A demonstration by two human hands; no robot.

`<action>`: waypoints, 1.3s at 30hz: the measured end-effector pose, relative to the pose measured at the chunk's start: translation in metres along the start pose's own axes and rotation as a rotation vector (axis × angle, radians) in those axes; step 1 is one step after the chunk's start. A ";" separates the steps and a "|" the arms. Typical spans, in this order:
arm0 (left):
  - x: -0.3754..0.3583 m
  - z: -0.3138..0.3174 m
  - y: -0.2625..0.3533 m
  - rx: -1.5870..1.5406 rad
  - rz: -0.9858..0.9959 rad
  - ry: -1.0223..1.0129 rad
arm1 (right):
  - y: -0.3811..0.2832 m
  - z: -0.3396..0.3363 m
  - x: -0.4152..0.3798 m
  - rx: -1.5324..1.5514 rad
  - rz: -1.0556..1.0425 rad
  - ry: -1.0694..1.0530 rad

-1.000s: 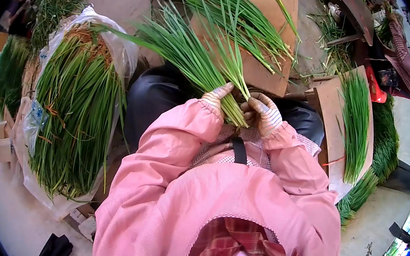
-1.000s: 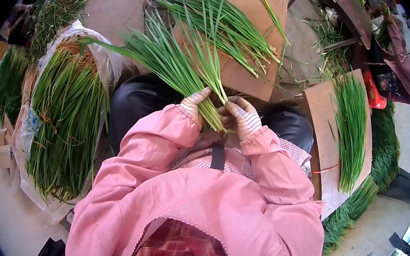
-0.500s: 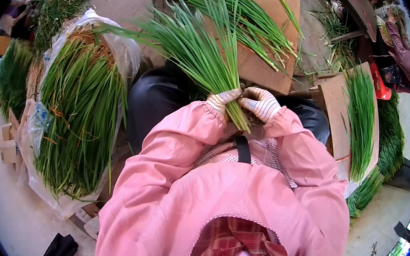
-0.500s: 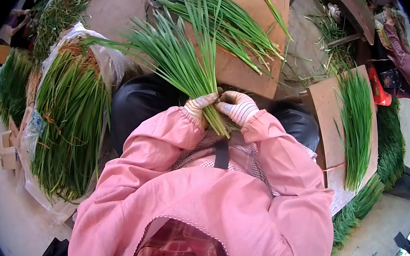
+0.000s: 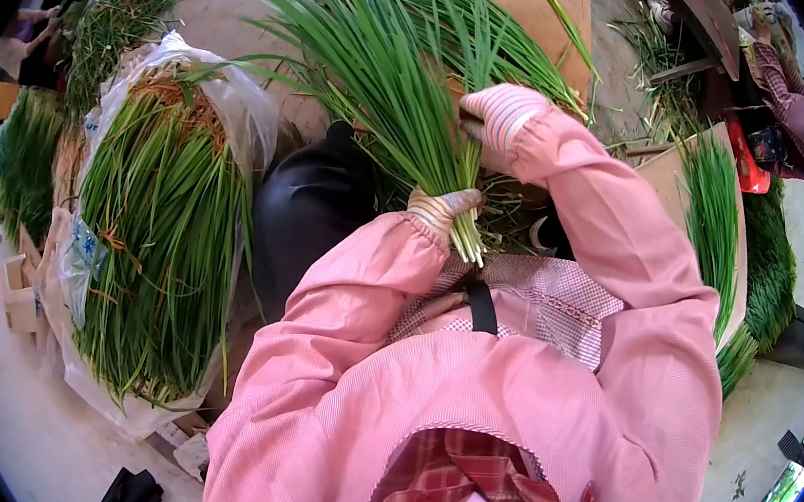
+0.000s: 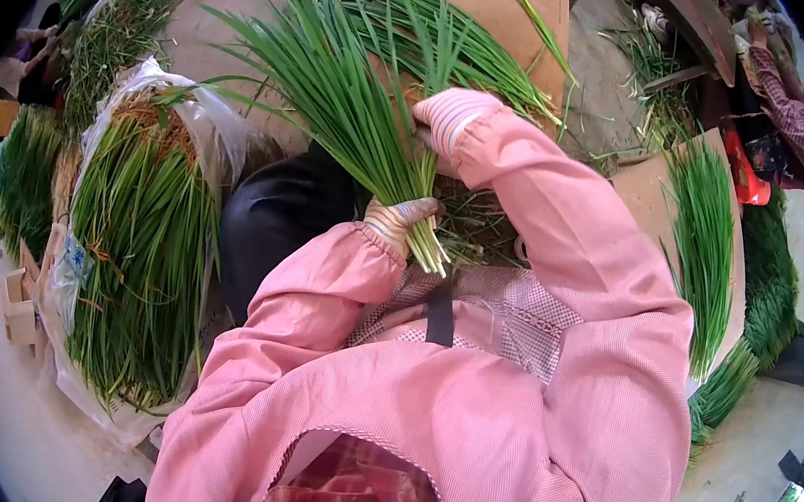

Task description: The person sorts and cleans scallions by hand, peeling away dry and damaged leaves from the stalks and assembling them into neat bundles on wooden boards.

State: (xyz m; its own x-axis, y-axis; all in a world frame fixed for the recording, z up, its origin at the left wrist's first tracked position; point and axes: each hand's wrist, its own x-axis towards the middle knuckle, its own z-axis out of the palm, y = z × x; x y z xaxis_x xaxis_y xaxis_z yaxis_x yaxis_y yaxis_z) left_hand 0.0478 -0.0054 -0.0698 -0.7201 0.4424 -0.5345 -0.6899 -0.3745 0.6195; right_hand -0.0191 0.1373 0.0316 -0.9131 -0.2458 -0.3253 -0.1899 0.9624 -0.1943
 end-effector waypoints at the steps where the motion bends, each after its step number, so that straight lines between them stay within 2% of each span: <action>1: 0.001 -0.002 -0.002 -0.008 0.014 -0.002 | 0.007 -0.005 0.003 0.038 -0.025 0.013; 3: 0.003 -0.004 -0.004 -0.021 0.032 -0.005 | 0.012 -0.038 0.001 -0.109 0.032 0.090; 5: 0.005 -0.006 -0.003 -0.080 -0.035 -0.006 | 0.041 -0.059 -0.007 0.020 0.209 0.355; 6: 0.004 -0.007 -0.001 -0.087 -0.032 -0.008 | 0.060 -0.072 -0.016 -0.058 0.223 0.454; 7: 0.003 -0.006 0.003 -0.091 -0.056 0.010 | 0.082 -0.083 -0.027 0.033 0.278 0.539; 8: 0.000 -0.003 0.010 -0.096 -0.080 0.028 | 0.096 -0.094 -0.043 0.325 0.424 0.559; 9: -0.009 0.000 0.015 -0.248 -0.055 -0.009 | 0.113 -0.095 -0.060 0.490 0.438 0.650; 10: -0.008 -0.001 0.018 -0.293 -0.087 -0.036 | 0.123 -0.099 -0.081 0.343 0.480 0.621; 11: -0.004 -0.004 0.021 -0.327 -0.157 -0.036 | 0.123 -0.087 -0.100 0.530 0.344 0.605; 12: 0.000 -0.007 0.021 -0.364 -0.231 -0.033 | 0.121 -0.075 -0.123 0.578 0.519 0.285; 13: 0.003 -0.007 0.020 -0.430 -0.263 -0.030 | 0.066 -0.085 -0.131 0.421 0.729 -0.165; 14: 0.006 -0.007 0.020 -0.503 -0.346 -0.088 | 0.039 -0.078 -0.138 0.285 0.638 -0.396; 15: 0.010 -0.008 0.015 -0.503 -0.321 -0.139 | 0.039 -0.054 -0.140 0.211 0.384 -0.440; 16: 0.014 -0.008 0.012 -0.500 -0.291 -0.194 | 0.031 -0.026 -0.142 0.462 0.363 -0.248; 18: 0.009 -0.002 0.014 -0.496 -0.305 -0.211 | 0.008 0.012 -0.118 0.857 0.496 -0.178; 19: 0.006 0.000 0.014 -0.496 -0.310 -0.201 | 0.014 0.047 -0.104 0.879 0.307 -0.020; 20: 0.003 0.001 0.013 -0.494 -0.311 -0.189 | -0.011 0.040 -0.094 0.965 0.365 -0.023; 21: 0.004 0.000 0.010 -0.511 -0.302 -0.207 | -0.014 0.059 -0.081 1.131 0.290 0.035; 24: 0.011 -0.004 0.003 -0.534 -0.227 -0.169 | -0.020 0.090 -0.062 1.505 0.367 0.114; 26: 0.008 -0.008 0.009 -0.442 -0.333 -0.173 | -0.007 0.088 -0.063 1.458 0.373 0.094; 27: 0.008 -0.003 0.010 -0.442 -0.327 -0.074 | -0.001 0.086 -0.066 1.412 0.380 0.070; 28: 0.007 -0.001 0.009 -0.436 -0.334 -0.074 | 0.004 0.084 -0.069 1.437 0.371 0.027; 30: 0.007 0.003 0.007 -0.474 -0.260 -0.095 | 0.002 0.077 -0.072 1.506 0.537 -0.034; 31: 0.007 0.004 0.008 -0.478 -0.273 -0.080 | 0.001 0.081 -0.072 1.510 0.540 -0.035; 33: 0.005 0.003 0.009 -0.440 -0.294 -0.095 | -0.004 0.089 -0.067 1.229 0.492 0.059; 34: 0.004 0.002 0.010 -0.406 -0.313 -0.113 | -0.009 0.090 -0.067 1.314 0.475 0.030; 36: 0.006 0.001 0.006 -0.345 -0.264 -0.035 | -0.019 0.107 -0.063 1.541 0.318 0.135; 39: 0.010 0.000 0.003 -0.352 -0.196 -0.005 | -0.015 0.120 -0.056 1.554 0.402 0.162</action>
State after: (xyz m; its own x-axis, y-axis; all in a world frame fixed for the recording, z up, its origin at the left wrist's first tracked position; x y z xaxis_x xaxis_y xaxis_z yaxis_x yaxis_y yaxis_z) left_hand 0.0385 -0.0018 -0.0729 -0.5724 0.5367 -0.6199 -0.7981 -0.5381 0.2710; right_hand 0.0777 0.1231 -0.0581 -0.8566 0.0917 -0.5078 0.4982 -0.1089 -0.8602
